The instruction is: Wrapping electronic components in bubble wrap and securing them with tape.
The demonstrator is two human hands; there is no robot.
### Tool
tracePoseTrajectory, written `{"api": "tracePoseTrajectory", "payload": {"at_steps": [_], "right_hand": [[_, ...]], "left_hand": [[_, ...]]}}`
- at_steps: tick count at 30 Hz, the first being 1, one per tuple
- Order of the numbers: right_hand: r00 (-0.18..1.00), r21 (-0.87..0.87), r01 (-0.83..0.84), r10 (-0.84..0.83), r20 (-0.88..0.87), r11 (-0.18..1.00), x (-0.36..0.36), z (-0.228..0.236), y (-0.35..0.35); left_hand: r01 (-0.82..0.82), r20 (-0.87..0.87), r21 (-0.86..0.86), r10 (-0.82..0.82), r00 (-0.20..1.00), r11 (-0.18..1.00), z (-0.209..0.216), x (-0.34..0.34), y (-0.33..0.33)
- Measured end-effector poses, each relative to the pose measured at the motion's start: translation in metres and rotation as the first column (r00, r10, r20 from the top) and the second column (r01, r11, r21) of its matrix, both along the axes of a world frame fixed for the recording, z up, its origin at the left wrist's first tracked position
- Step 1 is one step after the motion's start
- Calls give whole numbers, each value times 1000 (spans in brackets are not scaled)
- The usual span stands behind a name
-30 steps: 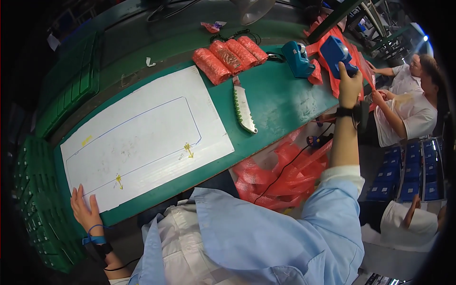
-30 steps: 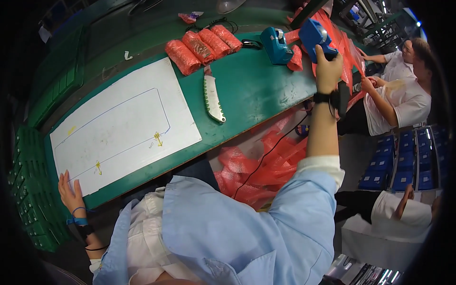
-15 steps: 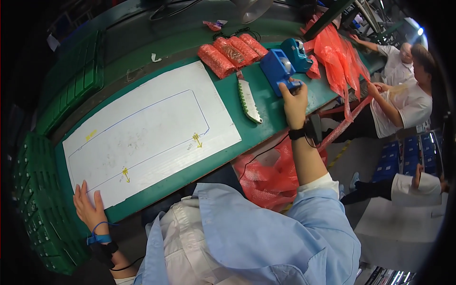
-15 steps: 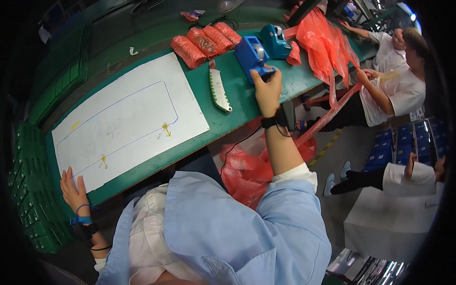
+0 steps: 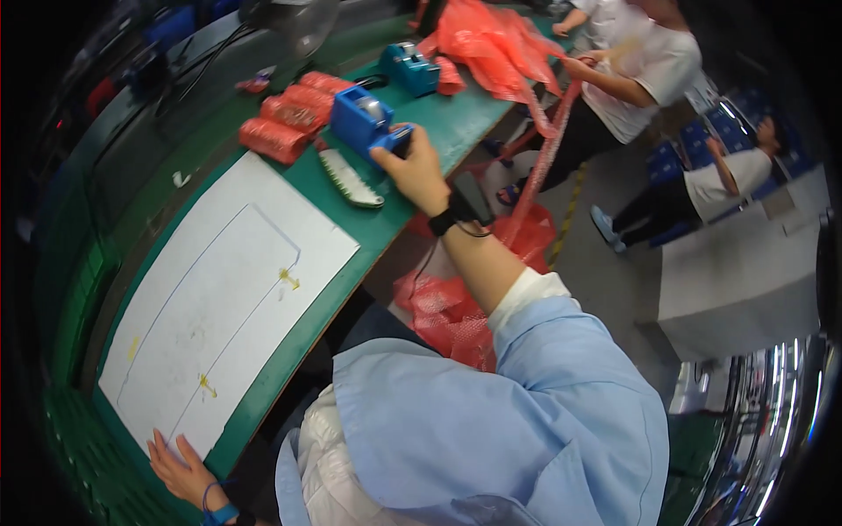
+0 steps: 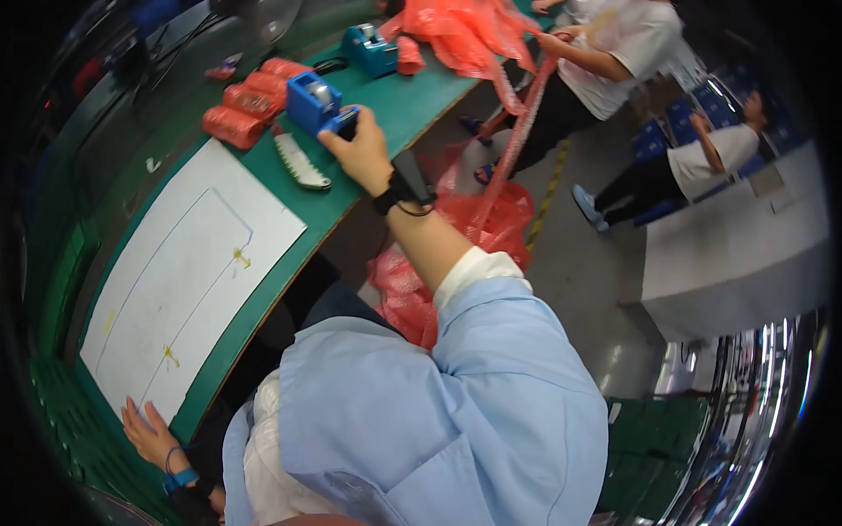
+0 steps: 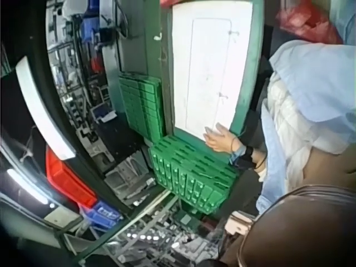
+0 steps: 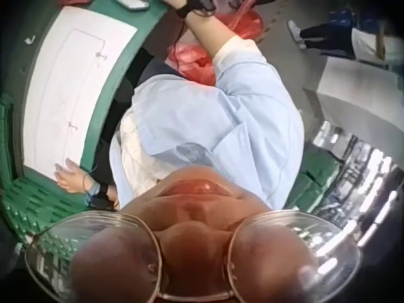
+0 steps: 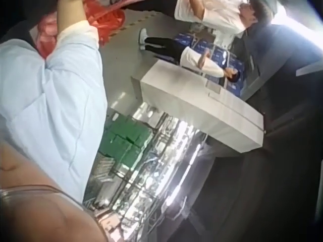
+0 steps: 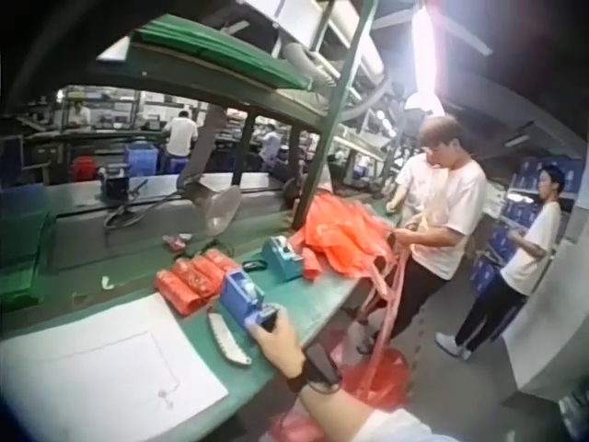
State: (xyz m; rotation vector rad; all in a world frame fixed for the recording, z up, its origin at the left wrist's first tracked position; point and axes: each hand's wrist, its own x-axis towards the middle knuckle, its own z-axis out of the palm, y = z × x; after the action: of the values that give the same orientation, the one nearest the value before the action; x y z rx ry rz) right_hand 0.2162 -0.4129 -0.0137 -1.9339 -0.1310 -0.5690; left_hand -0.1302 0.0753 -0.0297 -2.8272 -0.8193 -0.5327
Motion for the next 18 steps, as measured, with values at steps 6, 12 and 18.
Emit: {"api": "tracePoseTrajectory", "payload": {"at_steps": [6, 12, 18], "right_hand": [[998, -49, 20, -23, -53, 999, -14, 3, 16], [1000, -104, 1, -1, -3, 995, -22, 11, 15], [932, 35, 235, -236, 275, 971, -33, 1, 31]], "left_hand": [[8, -52, 88, -4, 999, 996, -24, -12, 38], [-1, 9, 150, 0, 1000, 989, -4, -1, 6], [171, 257, 329, -262, 930, 929, 3, -1, -5]]}}
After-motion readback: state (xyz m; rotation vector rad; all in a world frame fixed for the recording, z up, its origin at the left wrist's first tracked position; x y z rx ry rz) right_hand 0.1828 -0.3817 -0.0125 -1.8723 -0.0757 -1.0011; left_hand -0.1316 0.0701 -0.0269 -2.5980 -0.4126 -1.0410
